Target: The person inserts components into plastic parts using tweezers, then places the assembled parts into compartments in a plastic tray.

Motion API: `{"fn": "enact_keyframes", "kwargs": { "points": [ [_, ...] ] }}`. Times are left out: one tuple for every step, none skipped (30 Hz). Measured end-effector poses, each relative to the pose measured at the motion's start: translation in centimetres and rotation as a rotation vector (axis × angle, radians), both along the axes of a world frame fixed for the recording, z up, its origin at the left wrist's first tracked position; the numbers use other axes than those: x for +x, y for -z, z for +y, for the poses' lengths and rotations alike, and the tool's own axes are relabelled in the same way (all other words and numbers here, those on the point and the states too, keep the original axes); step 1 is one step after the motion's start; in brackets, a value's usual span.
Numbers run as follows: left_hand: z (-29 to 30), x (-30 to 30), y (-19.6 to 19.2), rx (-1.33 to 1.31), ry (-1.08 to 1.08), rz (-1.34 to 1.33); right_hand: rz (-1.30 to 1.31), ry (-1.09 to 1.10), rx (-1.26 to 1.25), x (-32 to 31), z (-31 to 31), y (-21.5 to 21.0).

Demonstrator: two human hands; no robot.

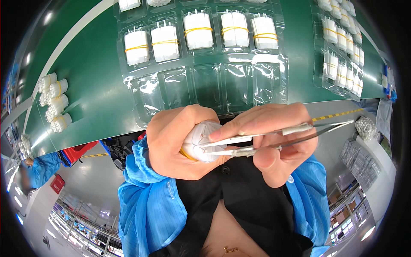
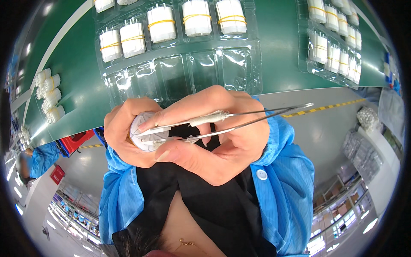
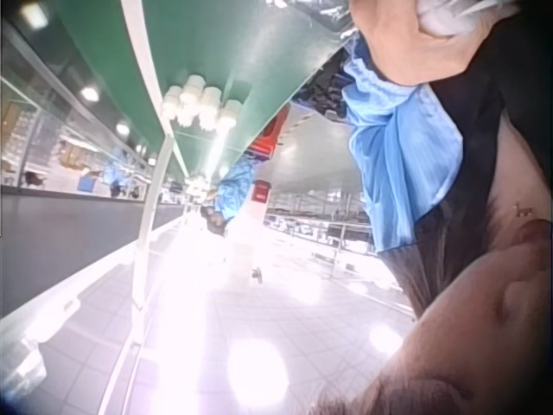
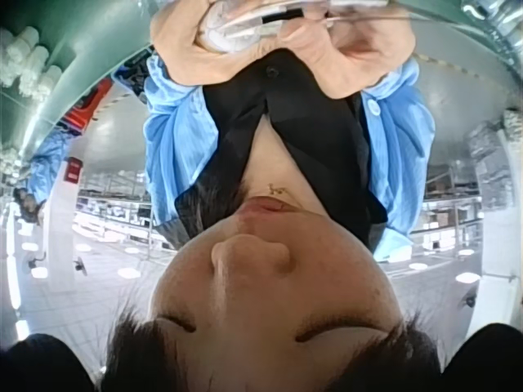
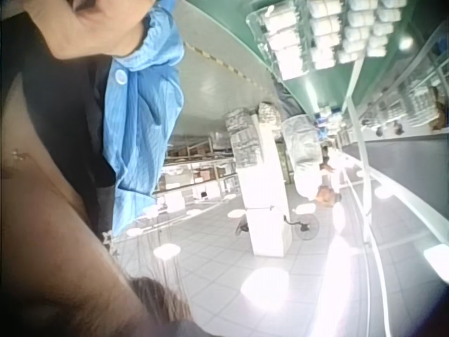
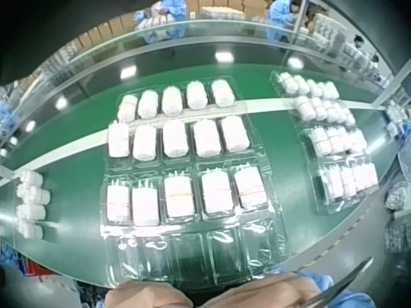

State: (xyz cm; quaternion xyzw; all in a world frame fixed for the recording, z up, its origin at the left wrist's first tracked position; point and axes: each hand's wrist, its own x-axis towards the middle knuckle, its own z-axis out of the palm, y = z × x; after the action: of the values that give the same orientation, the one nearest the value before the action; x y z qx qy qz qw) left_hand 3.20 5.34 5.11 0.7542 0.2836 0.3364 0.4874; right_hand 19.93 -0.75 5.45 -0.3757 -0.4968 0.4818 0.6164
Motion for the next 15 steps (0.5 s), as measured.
{"fn": "enact_keyframes", "kwargs": {
  "points": [
    [-0.1, 0.1, 0.1, -0.002, -0.006, -0.004, -0.010, -0.006, 0.003, 0.1, 0.1, -0.1],
    [-0.1, 0.2, 0.1, -0.004, -0.013, -0.007, -0.011, -0.003, 0.003, 0.3, 0.1, -0.2],
    [-0.1, 0.3, 0.0, -0.005, -0.012, -0.008, -0.040, -0.029, -0.004, 0.6, 0.1, -0.2],
    [-0.1, 0.4, 0.0, 0.010, -0.018, -0.002, -0.067, -0.056, -0.010, 0.8, 0.1, -0.2],
    [-0.1, 0.4, -0.1, 0.025, -0.024, 0.005, -0.066, -0.055, -0.010, 0.8, 0.0, -0.2],
    [-0.1, 0.5, -0.1, 0.025, -0.024, 0.005, 0.005, -0.042, -0.028, 0.7, -0.1, -0.1],
    [-0.1, 0.4, -0.1, 0.011, -0.012, 0.017, 0.075, -0.028, -0.046, 0.7, -0.1, 0.1],
    [-0.1, 0.3, -0.1, -0.003, 0.000, 0.029, 0.076, -0.028, -0.045, 0.7, 0.0, 0.1],
    [-0.1, 0.3, -0.1, -0.002, 0.000, 0.029, 0.026, -0.037, -0.007, 0.8, 0.3, 0.0],
    [0.0, 0.3, -0.3, -0.050, 0.023, 0.048, -0.024, -0.043, 0.031, 0.9, 0.6, -0.2],
    [0.0, 0.4, -0.5, -0.097, 0.047, 0.067, -0.024, -0.042, 0.031, 0.9, 0.9, -0.1],
    [0.0, 0.4, -0.5, -0.097, 0.049, 0.067, -0.087, -0.018, 0.119, 1.0, 1.3, 0.0],
    [0.0, 0.3, -0.3, -0.129, 0.056, 0.088, -0.153, 0.005, 0.207, 1.0, 1.5, 0.0],
    [0.1, 0.3, -0.1, -0.160, 0.063, 0.109, -0.155, 0.007, 0.207, 1.2, 1.6, -0.2],
    [0.1, 0.3, 0.0, -0.160, 0.065, 0.107, -0.193, -0.051, 0.138, 1.5, 1.6, -0.5]
  ]
}}
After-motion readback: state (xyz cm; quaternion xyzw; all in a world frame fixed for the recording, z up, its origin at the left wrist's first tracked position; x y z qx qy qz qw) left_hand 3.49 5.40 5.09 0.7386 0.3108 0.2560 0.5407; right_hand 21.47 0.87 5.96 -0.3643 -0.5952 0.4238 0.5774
